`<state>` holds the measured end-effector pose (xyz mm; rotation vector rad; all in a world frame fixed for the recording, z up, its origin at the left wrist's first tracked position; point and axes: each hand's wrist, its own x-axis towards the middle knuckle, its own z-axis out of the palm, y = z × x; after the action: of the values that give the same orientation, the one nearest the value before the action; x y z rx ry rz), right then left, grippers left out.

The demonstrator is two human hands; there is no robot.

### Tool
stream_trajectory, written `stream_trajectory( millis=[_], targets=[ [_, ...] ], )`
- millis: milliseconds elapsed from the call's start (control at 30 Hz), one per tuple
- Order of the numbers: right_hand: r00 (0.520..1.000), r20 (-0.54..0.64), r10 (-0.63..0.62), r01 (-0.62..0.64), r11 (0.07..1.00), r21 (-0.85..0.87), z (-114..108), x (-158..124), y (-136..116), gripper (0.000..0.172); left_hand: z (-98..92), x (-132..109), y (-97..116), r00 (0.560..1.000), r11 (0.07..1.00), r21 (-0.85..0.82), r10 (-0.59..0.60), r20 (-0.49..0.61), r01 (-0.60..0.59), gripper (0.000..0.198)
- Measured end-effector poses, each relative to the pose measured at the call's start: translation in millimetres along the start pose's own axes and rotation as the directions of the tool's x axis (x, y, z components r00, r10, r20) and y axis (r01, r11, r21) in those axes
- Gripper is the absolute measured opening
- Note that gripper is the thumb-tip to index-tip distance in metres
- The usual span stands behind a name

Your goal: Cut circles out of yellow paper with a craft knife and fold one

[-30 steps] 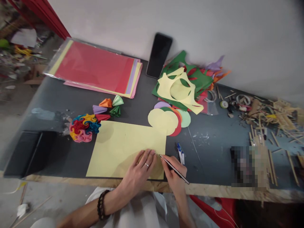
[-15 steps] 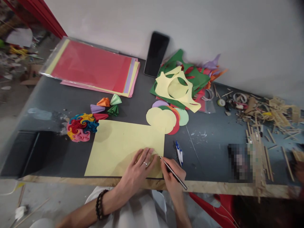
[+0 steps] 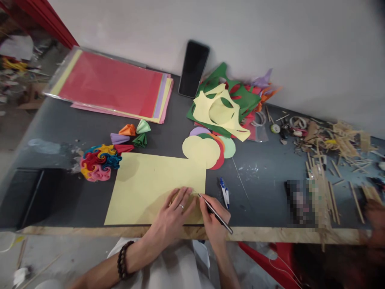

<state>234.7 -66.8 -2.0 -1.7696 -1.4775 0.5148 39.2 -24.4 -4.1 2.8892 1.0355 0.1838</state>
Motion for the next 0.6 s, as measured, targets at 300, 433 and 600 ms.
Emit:
stream_trajectory(
  millis=[300,433,600],
  targets=[
    [0.999,0.033,0.016,-0.015,0.999,-0.035,2.9,-1.1,2.1,0.021,-0.9,1.7,2.3,1.0,1.0,0.02,-0.007,0.003,0.007,0.058],
    [0.999,0.008,0.053,-0.052,0.996,-0.071,4.9,-2.4,-3.0,0.018,-4.3,3.2,4.0,1.0,0.999,0.032,-0.011,0.023,0.01,0.056],
    [0.999,0.017,0.029,-0.027,0.997,-0.075,2.8,-3.0,-6.8,0.016,-4.5,3.2,4.2,1.0,0.999,0.041,-0.012,0.027,0.011,0.056]
  ],
)
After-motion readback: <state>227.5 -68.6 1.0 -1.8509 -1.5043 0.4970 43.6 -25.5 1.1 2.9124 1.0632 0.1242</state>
